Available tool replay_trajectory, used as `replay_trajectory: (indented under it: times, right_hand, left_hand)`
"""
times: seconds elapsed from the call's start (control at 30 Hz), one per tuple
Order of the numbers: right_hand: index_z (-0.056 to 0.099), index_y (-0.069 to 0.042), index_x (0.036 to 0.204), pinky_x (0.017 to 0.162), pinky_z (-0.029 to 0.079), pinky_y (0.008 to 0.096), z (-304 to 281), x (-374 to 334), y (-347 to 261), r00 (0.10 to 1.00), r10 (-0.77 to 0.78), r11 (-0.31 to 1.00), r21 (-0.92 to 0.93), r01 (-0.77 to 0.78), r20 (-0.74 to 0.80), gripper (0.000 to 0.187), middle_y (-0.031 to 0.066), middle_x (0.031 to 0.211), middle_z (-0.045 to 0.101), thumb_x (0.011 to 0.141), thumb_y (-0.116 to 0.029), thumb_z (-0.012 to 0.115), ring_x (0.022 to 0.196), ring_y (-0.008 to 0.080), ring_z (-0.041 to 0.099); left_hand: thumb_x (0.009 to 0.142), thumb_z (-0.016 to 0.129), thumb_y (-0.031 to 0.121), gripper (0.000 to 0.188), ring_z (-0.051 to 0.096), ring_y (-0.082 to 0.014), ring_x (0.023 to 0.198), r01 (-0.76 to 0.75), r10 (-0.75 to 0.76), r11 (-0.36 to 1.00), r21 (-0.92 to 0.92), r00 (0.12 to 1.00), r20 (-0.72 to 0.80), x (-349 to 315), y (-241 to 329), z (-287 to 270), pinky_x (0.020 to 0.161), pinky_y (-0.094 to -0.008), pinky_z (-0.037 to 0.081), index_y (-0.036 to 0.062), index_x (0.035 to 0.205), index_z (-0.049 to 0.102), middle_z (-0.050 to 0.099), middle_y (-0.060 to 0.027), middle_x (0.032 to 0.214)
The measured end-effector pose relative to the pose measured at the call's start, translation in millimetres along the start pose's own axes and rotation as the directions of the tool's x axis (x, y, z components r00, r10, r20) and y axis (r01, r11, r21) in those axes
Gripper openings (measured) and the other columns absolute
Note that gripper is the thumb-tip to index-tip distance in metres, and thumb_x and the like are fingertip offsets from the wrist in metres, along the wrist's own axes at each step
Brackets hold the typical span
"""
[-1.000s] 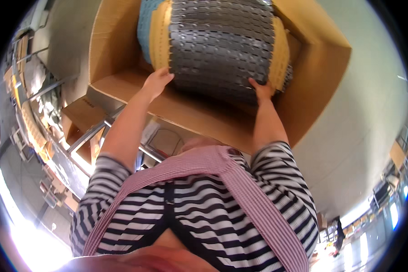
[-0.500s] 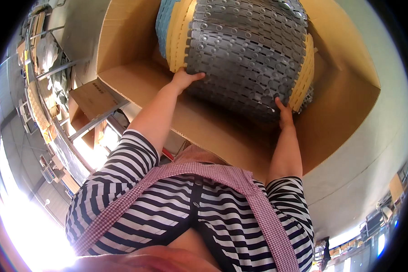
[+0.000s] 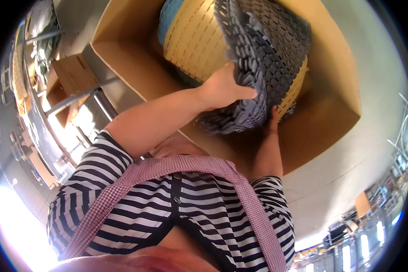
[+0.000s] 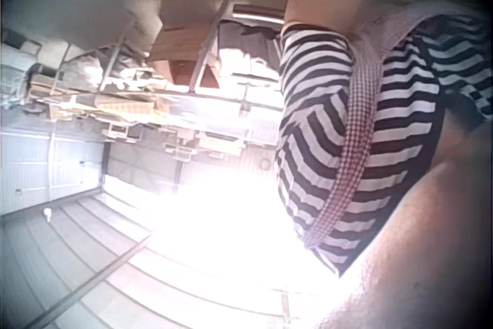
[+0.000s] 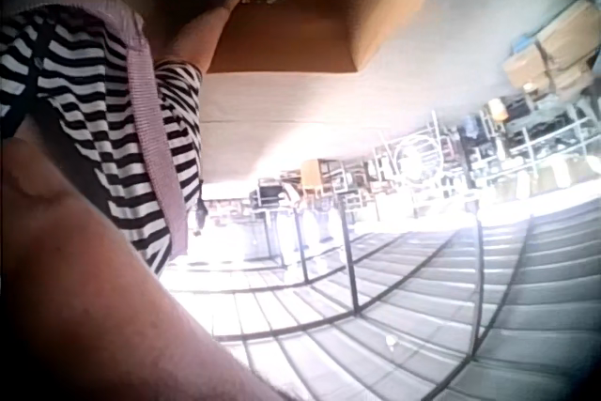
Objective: The person rolls up green rubber mats, secures them with clear adhesive tape, and places them into a large cardboard box.
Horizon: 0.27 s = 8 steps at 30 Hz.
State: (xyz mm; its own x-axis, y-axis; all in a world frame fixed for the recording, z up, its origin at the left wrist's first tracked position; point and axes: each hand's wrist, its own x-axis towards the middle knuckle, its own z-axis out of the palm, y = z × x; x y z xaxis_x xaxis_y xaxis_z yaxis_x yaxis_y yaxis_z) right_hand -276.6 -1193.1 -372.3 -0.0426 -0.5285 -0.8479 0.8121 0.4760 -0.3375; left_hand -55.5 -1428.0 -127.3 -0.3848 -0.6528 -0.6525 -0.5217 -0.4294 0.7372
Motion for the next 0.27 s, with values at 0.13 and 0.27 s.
replay_trajectory:
  times: [0.13, 0.27]
  right_hand:
    - [0.031, -0.014, 0.162, 0.122, 0.031, 0.0542, 10.9, -19.7, -4.8, 0.994, 0.029, 0.959, 0.278, -0.058, 0.106, 0.088, 0.0106, 0.163, 0.038, 0.098, -0.074, 0.042, 0.149, 0.0363, 0.036]
    - [0.027, -0.022, 0.164, 0.123, 0.026, 0.0611, 12.6, -30.1, 17.5, 0.988, -0.122, 0.972, 0.188, 0.138, -0.095, 0.094, 0.0087, 0.169, 0.027, 0.092, -0.081, 0.042, 0.153, 0.0371, 0.028]
  left_hand:
    - [0.071, 0.087, 0.017, 0.074, 0.072, -0.034, 0.101, 0.103, -0.075, 0.812, -0.574, 0.995, 0.072, 7.2, 1.7, -0.5, 0.086, -0.0462, 0.06, -0.0159, 0.129, 0.054, 0.07, -0.0255, 0.116]
    - [0.084, 0.08, 0.019, 0.054, 0.073, -0.0376, 0.099, 0.421, -0.17, 0.483, -0.768, 0.905, 0.389, 17.9, 4.1, -30.0, 0.095, -0.053, 0.058, -0.0062, 0.128, 0.063, 0.073, -0.0201, 0.115]
